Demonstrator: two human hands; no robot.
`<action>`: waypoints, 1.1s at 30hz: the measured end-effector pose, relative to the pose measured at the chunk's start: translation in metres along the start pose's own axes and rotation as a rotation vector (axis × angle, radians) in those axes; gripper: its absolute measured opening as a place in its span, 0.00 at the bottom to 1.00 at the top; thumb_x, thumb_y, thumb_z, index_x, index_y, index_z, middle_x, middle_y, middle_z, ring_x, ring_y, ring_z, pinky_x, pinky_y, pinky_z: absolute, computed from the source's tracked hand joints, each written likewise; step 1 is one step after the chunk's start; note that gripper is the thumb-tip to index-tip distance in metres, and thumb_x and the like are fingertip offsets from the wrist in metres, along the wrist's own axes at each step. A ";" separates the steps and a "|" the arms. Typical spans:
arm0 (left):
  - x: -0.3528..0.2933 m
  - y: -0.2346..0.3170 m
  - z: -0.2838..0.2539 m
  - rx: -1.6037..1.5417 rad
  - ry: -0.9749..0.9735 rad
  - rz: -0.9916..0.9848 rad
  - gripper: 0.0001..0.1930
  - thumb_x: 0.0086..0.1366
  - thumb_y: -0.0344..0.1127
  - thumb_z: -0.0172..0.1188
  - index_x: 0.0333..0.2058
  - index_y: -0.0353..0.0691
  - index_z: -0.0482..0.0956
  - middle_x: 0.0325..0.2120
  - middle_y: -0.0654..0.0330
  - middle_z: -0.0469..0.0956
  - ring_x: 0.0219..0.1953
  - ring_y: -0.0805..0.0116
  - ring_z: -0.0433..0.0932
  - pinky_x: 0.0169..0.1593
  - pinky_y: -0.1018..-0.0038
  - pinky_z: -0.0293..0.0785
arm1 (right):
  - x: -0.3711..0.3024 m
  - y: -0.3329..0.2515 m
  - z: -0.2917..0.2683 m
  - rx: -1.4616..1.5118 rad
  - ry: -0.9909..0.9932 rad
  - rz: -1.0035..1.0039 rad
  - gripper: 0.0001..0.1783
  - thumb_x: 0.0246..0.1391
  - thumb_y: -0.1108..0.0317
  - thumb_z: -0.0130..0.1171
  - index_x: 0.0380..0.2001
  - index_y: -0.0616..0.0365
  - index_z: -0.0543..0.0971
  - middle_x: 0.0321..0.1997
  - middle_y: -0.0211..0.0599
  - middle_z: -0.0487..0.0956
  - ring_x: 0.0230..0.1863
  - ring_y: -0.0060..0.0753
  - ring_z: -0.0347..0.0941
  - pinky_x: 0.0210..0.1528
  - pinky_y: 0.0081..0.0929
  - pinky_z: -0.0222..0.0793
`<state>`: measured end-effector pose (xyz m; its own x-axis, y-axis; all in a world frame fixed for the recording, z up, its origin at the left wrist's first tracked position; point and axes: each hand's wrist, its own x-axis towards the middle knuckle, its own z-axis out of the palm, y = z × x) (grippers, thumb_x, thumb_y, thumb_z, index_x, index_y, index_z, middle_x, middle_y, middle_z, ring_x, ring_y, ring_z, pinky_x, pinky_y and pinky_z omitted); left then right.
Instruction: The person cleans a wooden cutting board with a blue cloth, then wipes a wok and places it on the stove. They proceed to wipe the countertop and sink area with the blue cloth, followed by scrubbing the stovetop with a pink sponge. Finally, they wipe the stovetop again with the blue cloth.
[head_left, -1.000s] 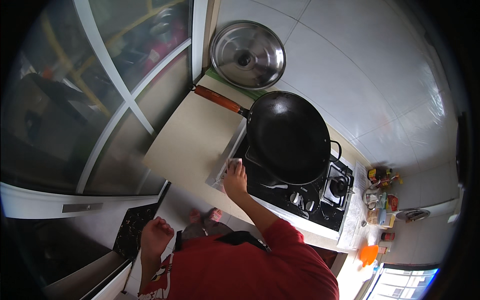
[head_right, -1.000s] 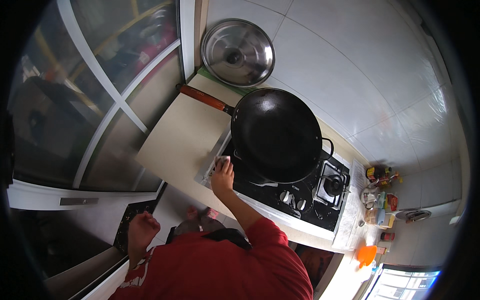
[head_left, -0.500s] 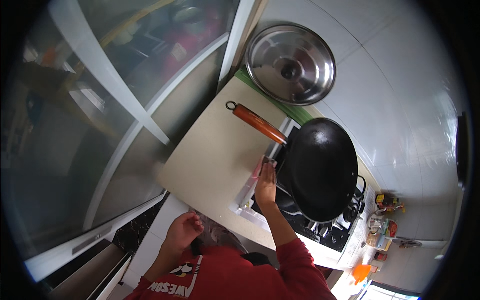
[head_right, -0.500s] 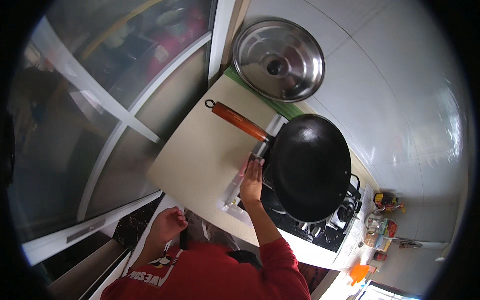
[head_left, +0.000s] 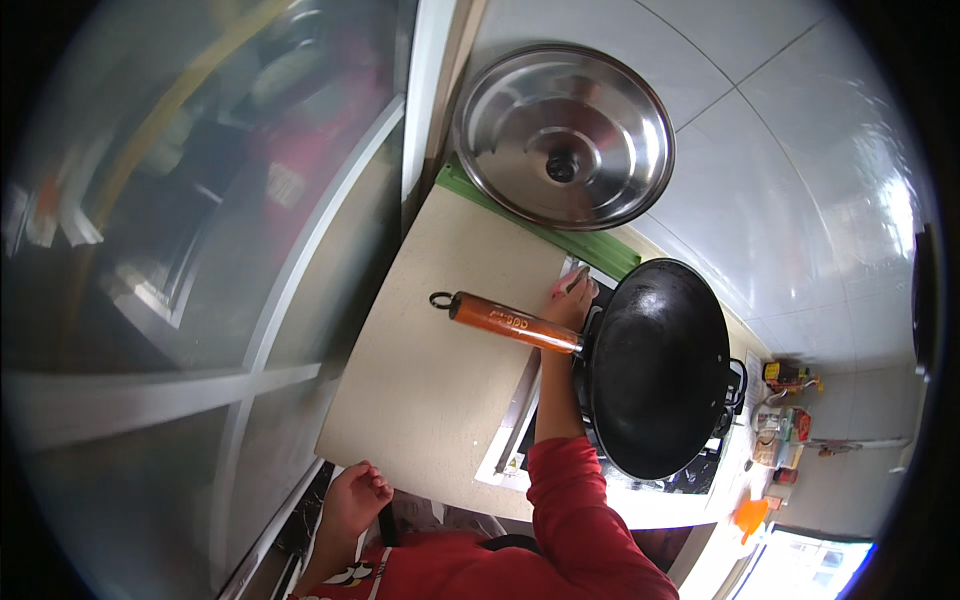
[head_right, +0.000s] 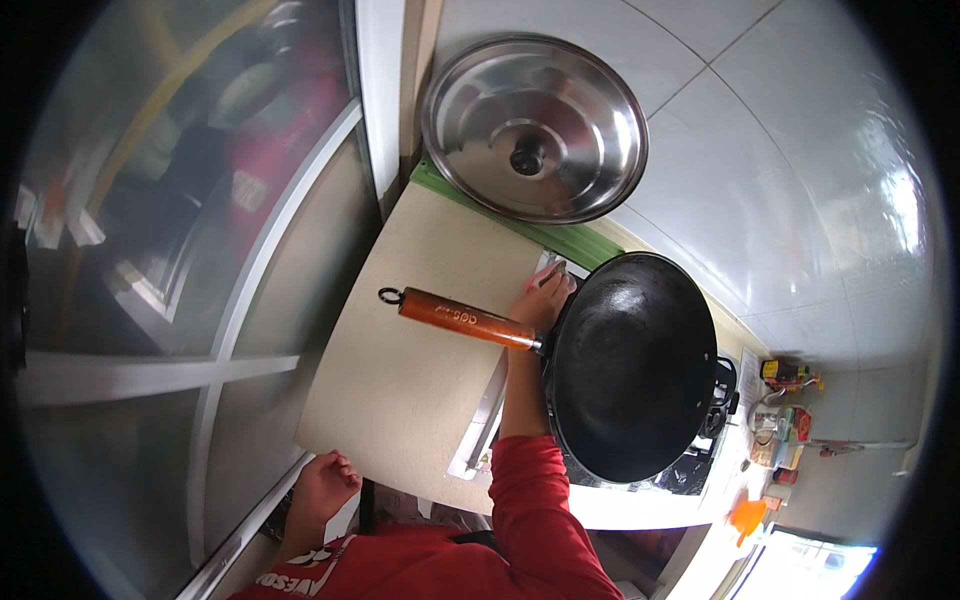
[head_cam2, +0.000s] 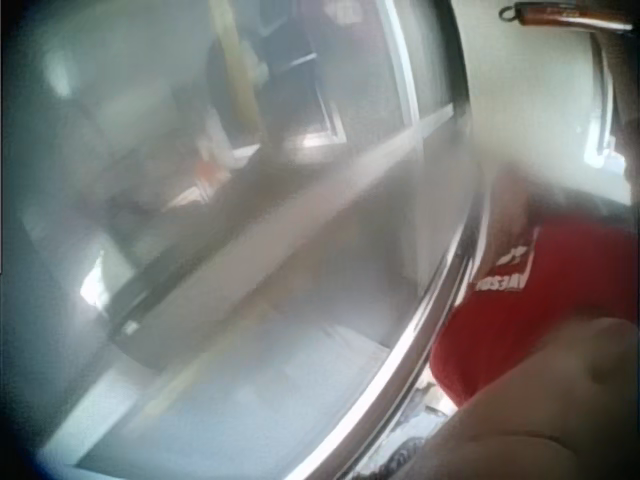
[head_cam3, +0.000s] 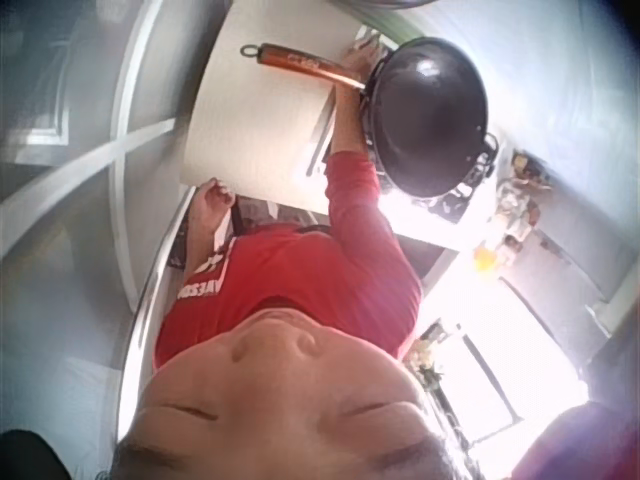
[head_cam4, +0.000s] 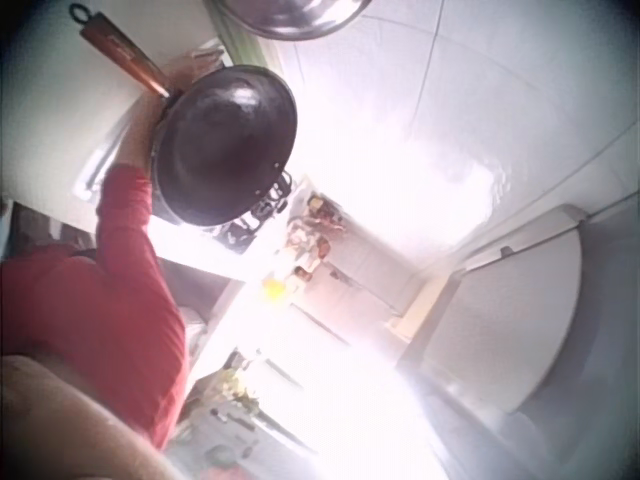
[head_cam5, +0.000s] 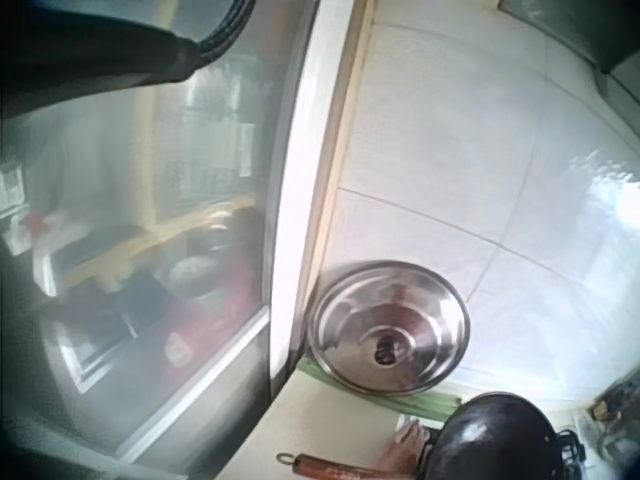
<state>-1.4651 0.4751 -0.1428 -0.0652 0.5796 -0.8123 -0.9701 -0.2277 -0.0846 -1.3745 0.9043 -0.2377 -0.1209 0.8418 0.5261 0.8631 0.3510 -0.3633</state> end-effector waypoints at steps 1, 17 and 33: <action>0.001 0.003 0.002 0.008 0.001 0.003 0.03 0.59 0.29 0.51 0.27 0.40 0.73 0.23 0.62 0.73 0.27 0.68 0.71 0.37 0.70 0.67 | 0.009 -0.002 0.000 0.001 0.009 0.004 0.26 0.44 0.78 0.52 0.50 0.68 0.65 0.54 0.58 0.67 0.57 0.60 0.60 0.60 0.43 0.57; 0.011 0.011 0.017 0.130 -0.013 -0.015 0.04 0.60 0.30 0.51 0.27 0.40 0.72 0.24 0.63 0.73 0.27 0.71 0.70 0.37 0.72 0.65 | 0.002 -0.005 -0.019 -0.078 -0.046 -0.125 0.14 0.53 0.67 0.51 0.42 0.61 0.75 0.46 0.45 0.75 0.52 0.54 0.67 0.52 0.40 0.67; -0.004 -0.038 0.059 0.295 -0.138 -0.174 0.03 0.60 0.29 0.49 0.30 0.41 0.72 0.24 0.64 0.72 0.29 0.71 0.69 0.39 0.72 0.65 | -0.205 0.004 -0.246 0.138 -0.709 -0.309 0.28 0.44 0.75 0.48 0.54 0.66 0.65 0.59 0.46 0.64 0.60 0.49 0.60 0.55 0.40 0.61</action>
<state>-1.4421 0.5278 -0.1027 0.0953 0.6948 -0.7129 -0.9938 0.1071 -0.0285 -1.2257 0.6326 -0.1580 -0.6695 0.7426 0.0193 0.6765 0.6202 -0.3971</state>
